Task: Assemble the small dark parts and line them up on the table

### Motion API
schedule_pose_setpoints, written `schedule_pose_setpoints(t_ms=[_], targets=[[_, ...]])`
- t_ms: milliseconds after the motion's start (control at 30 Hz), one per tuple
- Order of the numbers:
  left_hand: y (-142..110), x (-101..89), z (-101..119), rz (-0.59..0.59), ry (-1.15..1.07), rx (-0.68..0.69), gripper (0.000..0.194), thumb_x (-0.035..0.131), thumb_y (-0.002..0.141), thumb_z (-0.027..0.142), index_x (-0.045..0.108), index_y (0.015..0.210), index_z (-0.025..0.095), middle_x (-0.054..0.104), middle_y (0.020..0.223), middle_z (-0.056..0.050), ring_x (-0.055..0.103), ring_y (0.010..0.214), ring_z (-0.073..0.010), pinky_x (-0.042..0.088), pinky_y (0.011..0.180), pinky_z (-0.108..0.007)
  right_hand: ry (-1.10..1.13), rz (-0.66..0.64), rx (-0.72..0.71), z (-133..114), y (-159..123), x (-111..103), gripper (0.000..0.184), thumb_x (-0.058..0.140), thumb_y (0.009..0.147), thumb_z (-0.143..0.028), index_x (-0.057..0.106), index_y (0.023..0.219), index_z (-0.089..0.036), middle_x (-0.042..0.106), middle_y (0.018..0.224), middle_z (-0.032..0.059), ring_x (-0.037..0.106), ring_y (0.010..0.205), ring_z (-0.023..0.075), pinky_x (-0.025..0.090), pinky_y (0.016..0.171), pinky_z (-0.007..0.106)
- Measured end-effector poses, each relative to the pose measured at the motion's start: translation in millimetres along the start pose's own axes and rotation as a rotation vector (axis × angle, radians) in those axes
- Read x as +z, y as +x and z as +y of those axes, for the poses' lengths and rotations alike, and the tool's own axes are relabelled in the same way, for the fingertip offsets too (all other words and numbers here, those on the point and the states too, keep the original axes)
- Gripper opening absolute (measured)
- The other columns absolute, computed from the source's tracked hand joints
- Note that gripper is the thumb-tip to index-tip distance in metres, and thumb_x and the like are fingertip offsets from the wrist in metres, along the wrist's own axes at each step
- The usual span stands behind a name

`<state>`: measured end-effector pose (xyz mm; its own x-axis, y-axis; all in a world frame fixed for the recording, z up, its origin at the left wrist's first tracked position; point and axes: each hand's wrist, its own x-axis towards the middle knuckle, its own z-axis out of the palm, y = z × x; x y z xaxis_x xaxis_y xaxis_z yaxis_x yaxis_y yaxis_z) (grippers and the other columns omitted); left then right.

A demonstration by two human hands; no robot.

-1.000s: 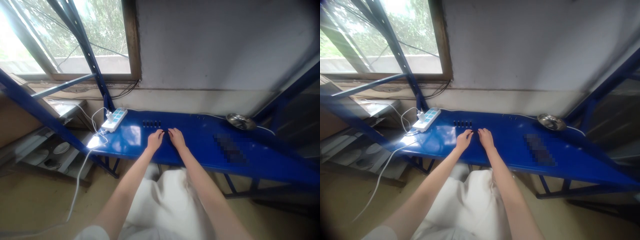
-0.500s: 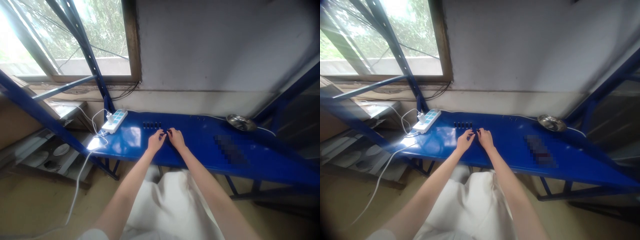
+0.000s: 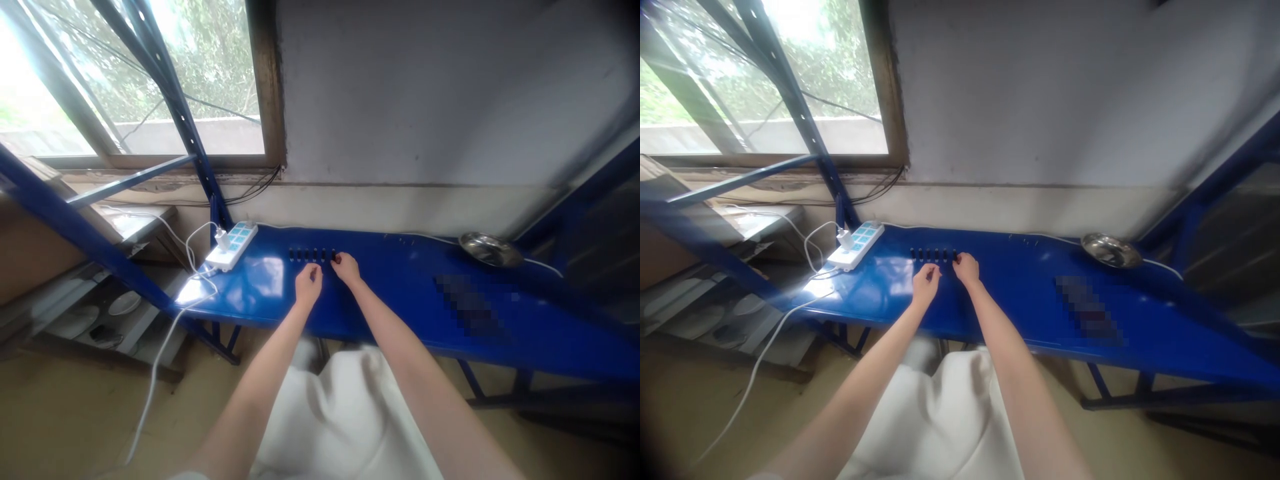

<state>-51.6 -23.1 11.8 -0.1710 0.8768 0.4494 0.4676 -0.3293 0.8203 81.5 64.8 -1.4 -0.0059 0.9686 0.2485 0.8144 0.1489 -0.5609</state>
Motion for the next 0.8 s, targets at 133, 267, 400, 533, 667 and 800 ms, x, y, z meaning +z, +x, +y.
schedule_pose_setpoints(t_ms=[133,267,400,533,667,800], targets=[[1,-0.8,-1,0.011,-0.048,-0.076,0.022,0.042,0.084,0.032,0.058,0.082,0.018,0.063,0.073,-0.002,0.059,0.069,-0.0129,0.046,0.067,-0.025,-0.018,-0.034,0.031,3,1,-1,0.015,0.054,0.073,-0.023,0.063,0.082,-0.015,0.065,0.084,0.0084,0.060,0.076,0.0186,0.043,0.063,0.027],[2,-1.6,-3,0.029,-0.091,-0.141,0.022,0.042,0.083,0.034,0.058,0.081,0.018,0.062,0.072,-0.002,0.059,0.068,-0.0126,0.046,0.067,-0.025,-0.031,-0.007,0.034,9,-5,-7,0.023,0.057,0.072,-0.025,0.063,0.090,-0.014,0.064,0.087,0.0091,0.059,0.083,0.0203,0.044,0.067,0.028],[2,-1.8,-4,0.039,-0.113,-0.160,0.023,0.042,0.083,0.034,0.058,0.081,0.018,0.062,0.071,-0.002,0.058,0.068,-0.0124,0.046,0.067,-0.025,0.052,0.008,0.084,14,-16,-17,0.028,0.061,0.069,-0.025,0.062,0.094,-0.013,0.063,0.090,0.0100,0.060,0.081,0.0197,0.046,0.067,0.029],[3,-1.3,-5,0.052,-0.130,-0.198,0.022,0.044,0.082,0.034,0.057,0.078,0.017,0.061,0.068,-0.001,0.056,0.063,-0.0110,0.045,0.063,-0.023,0.247,0.066,0.138,19,-35,-28,0.032,0.060,0.070,-0.026,0.060,0.099,-0.012,0.063,0.091,0.0103,0.060,0.075,0.0173,0.049,0.067,0.030],[5,-1.5,-7,0.039,-0.179,-0.266,0.024,0.044,0.082,0.036,0.057,0.075,0.017,0.060,0.065,-0.001,0.054,0.054,-0.0096,0.043,0.056,-0.022,0.478,0.177,0.167,28,-62,-40,0.027,0.053,0.075,-0.029,0.061,0.096,-0.015,0.065,0.091,0.0098,0.061,0.078,0.0183,0.050,0.070,0.033],[6,-1.0,-9,0.039,-0.197,-0.321,0.025,0.044,0.082,0.036,0.056,0.074,0.016,0.059,0.060,0.001,0.052,0.049,-0.0089,0.042,0.053,-0.022,0.589,0.223,0.200,34,-78,-45,0.025,0.052,0.076,-0.034,0.064,0.090,-0.017,0.066,0.089,0.0078,0.061,0.080,0.0185,0.049,0.073,0.034]])
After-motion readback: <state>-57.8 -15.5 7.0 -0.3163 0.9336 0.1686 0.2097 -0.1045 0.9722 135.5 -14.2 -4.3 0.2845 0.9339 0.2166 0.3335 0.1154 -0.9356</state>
